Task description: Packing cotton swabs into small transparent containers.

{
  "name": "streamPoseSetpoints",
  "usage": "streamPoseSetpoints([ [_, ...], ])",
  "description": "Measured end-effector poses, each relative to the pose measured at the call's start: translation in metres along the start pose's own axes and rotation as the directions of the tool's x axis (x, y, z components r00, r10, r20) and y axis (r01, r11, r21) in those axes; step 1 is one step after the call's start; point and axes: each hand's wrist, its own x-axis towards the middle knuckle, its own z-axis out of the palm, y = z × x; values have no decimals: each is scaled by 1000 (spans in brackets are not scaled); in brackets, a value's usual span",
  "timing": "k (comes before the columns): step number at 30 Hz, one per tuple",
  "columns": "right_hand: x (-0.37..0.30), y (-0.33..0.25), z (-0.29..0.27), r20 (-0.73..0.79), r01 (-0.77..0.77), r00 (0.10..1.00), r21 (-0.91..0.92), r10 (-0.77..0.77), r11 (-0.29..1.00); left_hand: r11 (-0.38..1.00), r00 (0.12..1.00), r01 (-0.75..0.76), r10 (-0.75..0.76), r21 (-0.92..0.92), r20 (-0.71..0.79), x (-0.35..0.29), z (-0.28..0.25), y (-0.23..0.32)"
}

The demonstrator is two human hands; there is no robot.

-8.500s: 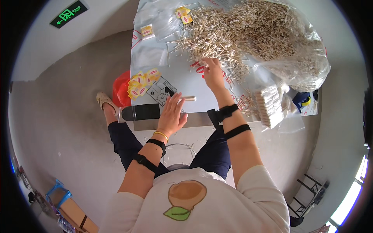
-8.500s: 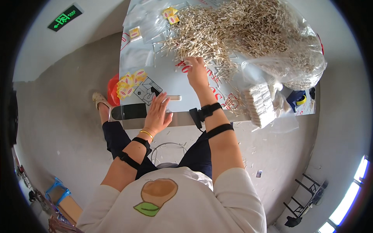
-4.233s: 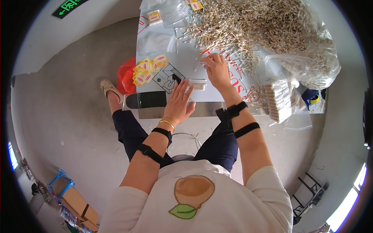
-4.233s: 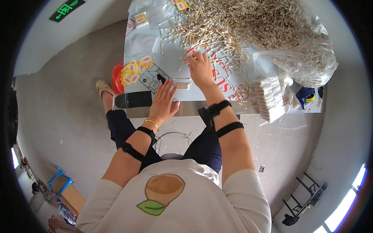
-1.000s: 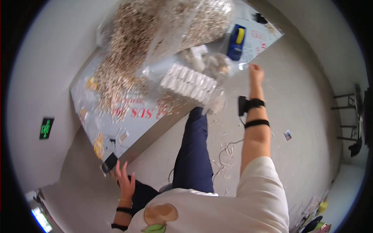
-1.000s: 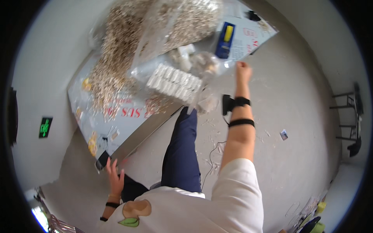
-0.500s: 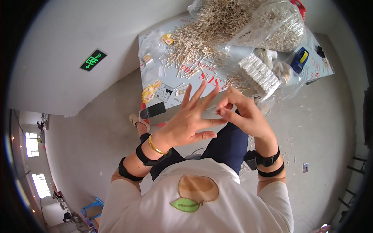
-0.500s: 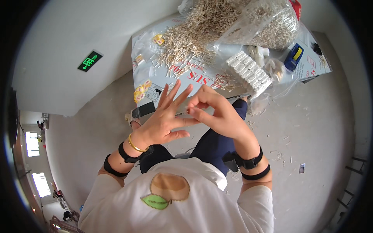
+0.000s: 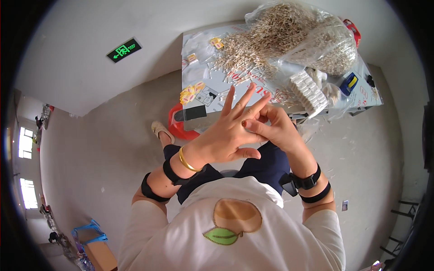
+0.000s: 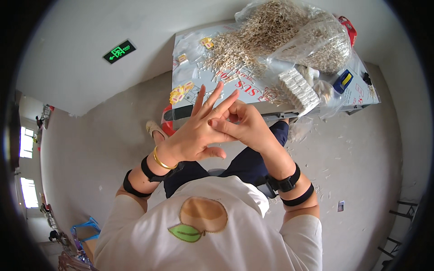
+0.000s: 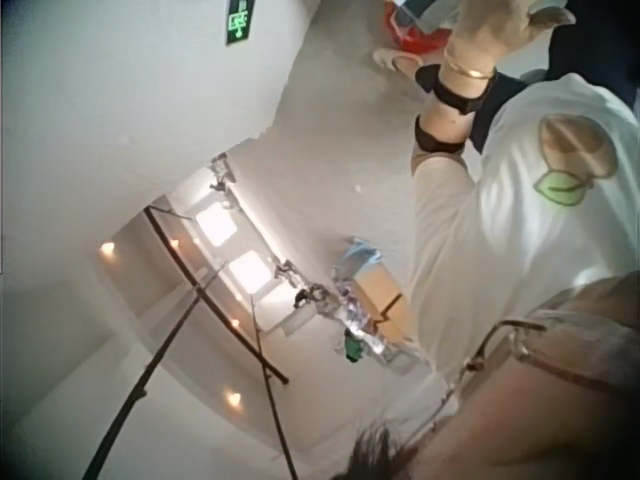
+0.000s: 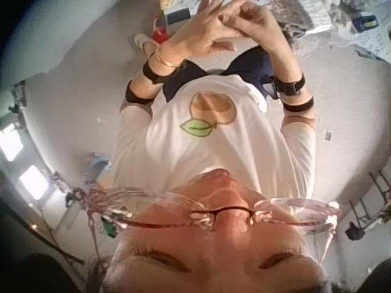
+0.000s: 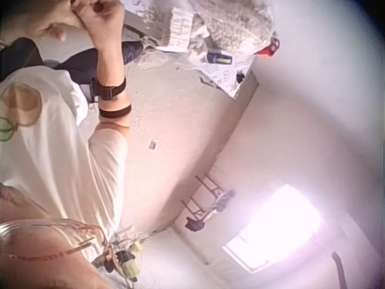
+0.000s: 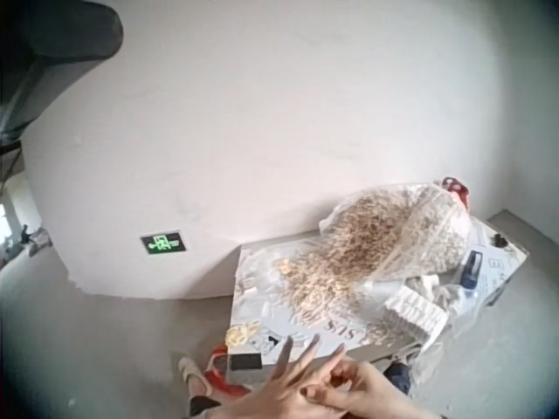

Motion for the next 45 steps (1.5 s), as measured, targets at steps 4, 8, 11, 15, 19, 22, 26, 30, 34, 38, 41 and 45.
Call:
streamPoseSetpoints([
  [4,-4,10,9,30,-57,998,115,54,992,1000,1000,-15,14,-8,-18,-8,-7,9],
  [8,-5,10,20,36,20,999,122,-24,992,997,1000,-10,11,77,-13,-12,-12,17],
  [11,2,13,35,-51,146,989,103,-142,984,985,995,-15,-2,172,100,-13,-11,17],
  [15,3,5,25,-23,93,996,266,-90,959,993,999,39,-42,112,26,-20,-15,8],
  [19,2,7,23,90,-20,996,296,-7,955,987,991,56,-74,-148,-116,-28,-17,-1],
  [22,2,5,30,84,-53,996,346,25,937,986,989,29,-52,-161,-141,-28,-16,-3],
  [26,-6,-9,51,-169,252,946,-149,-275,956,994,996,88,-85,71,-39,-38,-18,-11],
  [30,-18,-60,50,-53,454,886,-110,-462,884,979,987,154,-148,135,-54,-62,-3,-26],
  [34,3,-49,14,71,279,959,-66,-274,958,992,990,127,-127,-8,-59,-52,-15,-15],
  [38,22,-49,20,285,243,943,-243,-171,939,990,994,79,-88,-119,-70,-53,-16,-16],
  [41,32,-52,25,300,334,933,-528,-196,781,987,992,123,-124,-107,6,-55,-20,-15],
  [45,44,-51,28,329,385,918,-608,-221,695,981,989,147,-144,-125,31,-57,-18,-14],
])
